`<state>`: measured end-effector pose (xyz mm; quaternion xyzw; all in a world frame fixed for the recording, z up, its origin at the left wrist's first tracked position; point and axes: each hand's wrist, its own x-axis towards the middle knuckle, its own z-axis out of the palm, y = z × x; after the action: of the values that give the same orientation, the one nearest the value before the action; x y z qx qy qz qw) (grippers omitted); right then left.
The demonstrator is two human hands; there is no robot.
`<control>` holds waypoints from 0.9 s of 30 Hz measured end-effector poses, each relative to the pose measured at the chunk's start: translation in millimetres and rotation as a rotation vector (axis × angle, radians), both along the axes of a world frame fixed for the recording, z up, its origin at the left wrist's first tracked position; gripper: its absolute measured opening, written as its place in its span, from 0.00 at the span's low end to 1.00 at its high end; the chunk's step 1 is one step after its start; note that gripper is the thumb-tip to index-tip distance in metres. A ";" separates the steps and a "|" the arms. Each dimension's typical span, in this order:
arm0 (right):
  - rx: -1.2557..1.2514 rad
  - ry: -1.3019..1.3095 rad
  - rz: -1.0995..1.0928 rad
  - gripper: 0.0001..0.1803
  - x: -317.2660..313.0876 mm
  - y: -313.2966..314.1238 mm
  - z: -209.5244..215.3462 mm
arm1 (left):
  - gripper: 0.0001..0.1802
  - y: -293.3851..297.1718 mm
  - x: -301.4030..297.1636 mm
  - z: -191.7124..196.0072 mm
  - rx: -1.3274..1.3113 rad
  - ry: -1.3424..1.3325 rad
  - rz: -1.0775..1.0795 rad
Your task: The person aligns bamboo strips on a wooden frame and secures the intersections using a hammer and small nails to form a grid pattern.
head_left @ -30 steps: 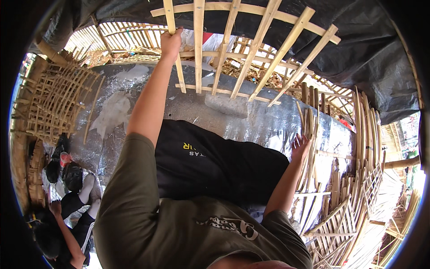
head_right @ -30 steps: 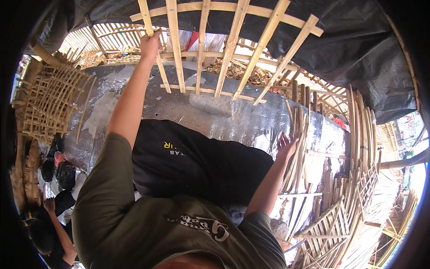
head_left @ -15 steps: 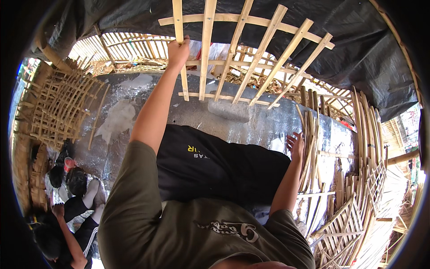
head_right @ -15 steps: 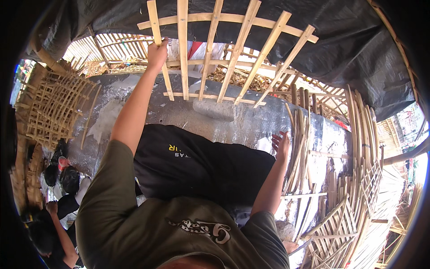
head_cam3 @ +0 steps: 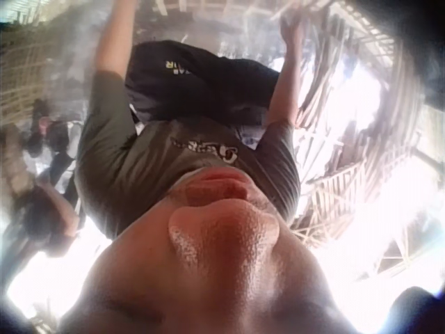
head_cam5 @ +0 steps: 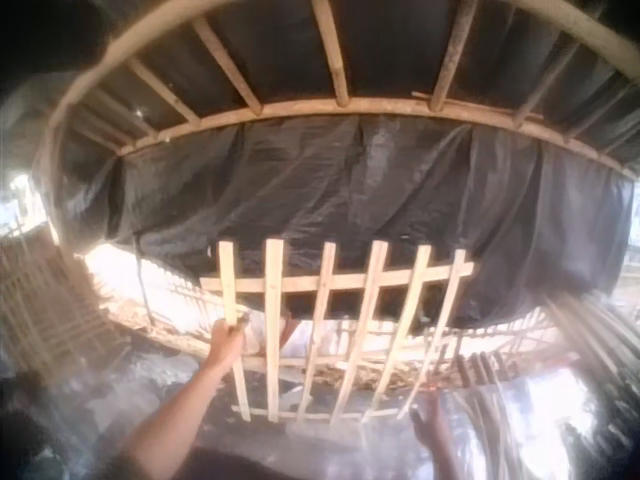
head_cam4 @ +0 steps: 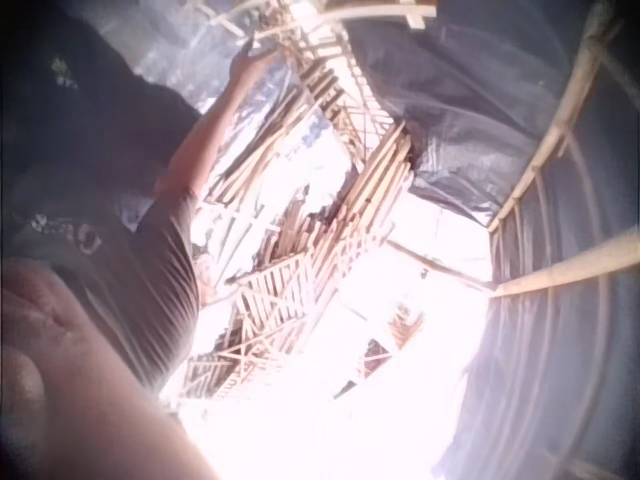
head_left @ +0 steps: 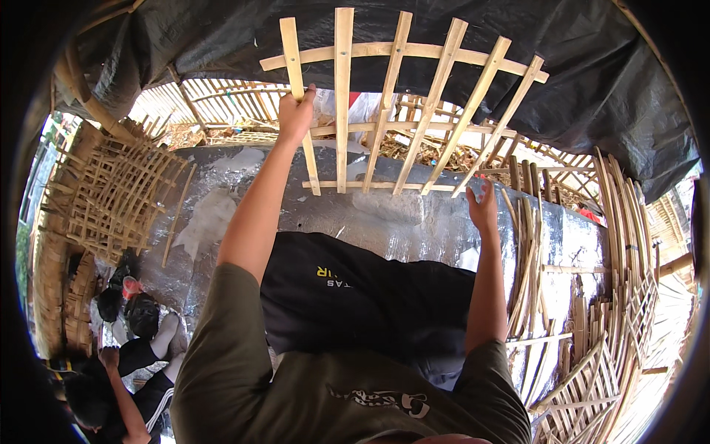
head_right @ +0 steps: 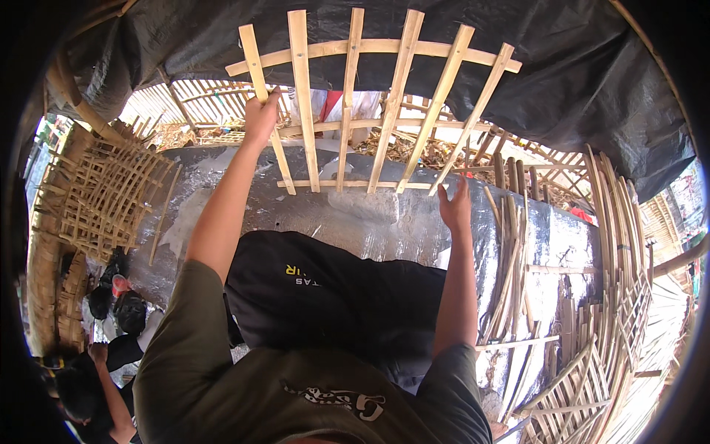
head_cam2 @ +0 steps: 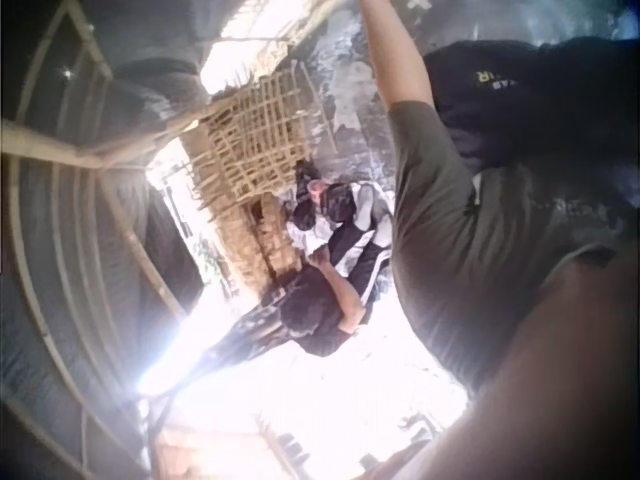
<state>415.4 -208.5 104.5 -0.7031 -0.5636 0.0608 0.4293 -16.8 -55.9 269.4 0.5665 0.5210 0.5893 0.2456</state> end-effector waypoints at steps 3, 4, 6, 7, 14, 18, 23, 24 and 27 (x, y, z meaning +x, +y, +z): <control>0.233 -0.162 -0.082 0.37 -4.1 31.6 -3.2 | 0.27 -3.9 4.3 1.3 0.008 -0.011 -0.044; 0.242 -0.082 -0.060 0.36 -7.2 35.5 -4.5 | 0.27 -5.4 5.5 2.0 0.010 -0.013 -0.038; 0.250 0.080 -0.017 0.36 -19.4 40.4 -3.1 | 0.27 -9.1 10.0 1.2 0.007 -0.018 -0.024; 0.323 0.090 -0.050 0.35 -17.3 47.7 -15.4 | 0.25 -9.1 11.7 1.8 0.008 0.011 -0.050; 0.286 0.061 -0.121 0.22 -12.7 40.7 1.7 | 0.17 -28.7 15.9 16.2 0.130 0.175 -0.051; 0.211 -0.053 -0.235 0.15 -22.5 40.4 1.9 | 0.27 -58.5 -15.0 -29.2 0.528 0.072 0.179; 0.188 -0.051 -0.207 0.14 -27.9 32.2 2.9 | 0.34 -67.8 -31.0 -140.2 0.332 -0.129 0.070; 0.221 -0.040 -0.196 0.15 -30.6 30.9 1.5 | 0.39 -62.9 -36.6 -152.1 0.090 -0.007 0.052; 0.241 -0.019 -0.156 0.21 -15.9 31.8 -13.6 | 0.46 -25.0 -21.0 -165.5 -0.122 0.162 0.017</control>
<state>399.5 -176.7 90.8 -0.6888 -0.5144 -0.0476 0.5087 -37.8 -80.9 104.0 0.5918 0.5787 0.5109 0.2319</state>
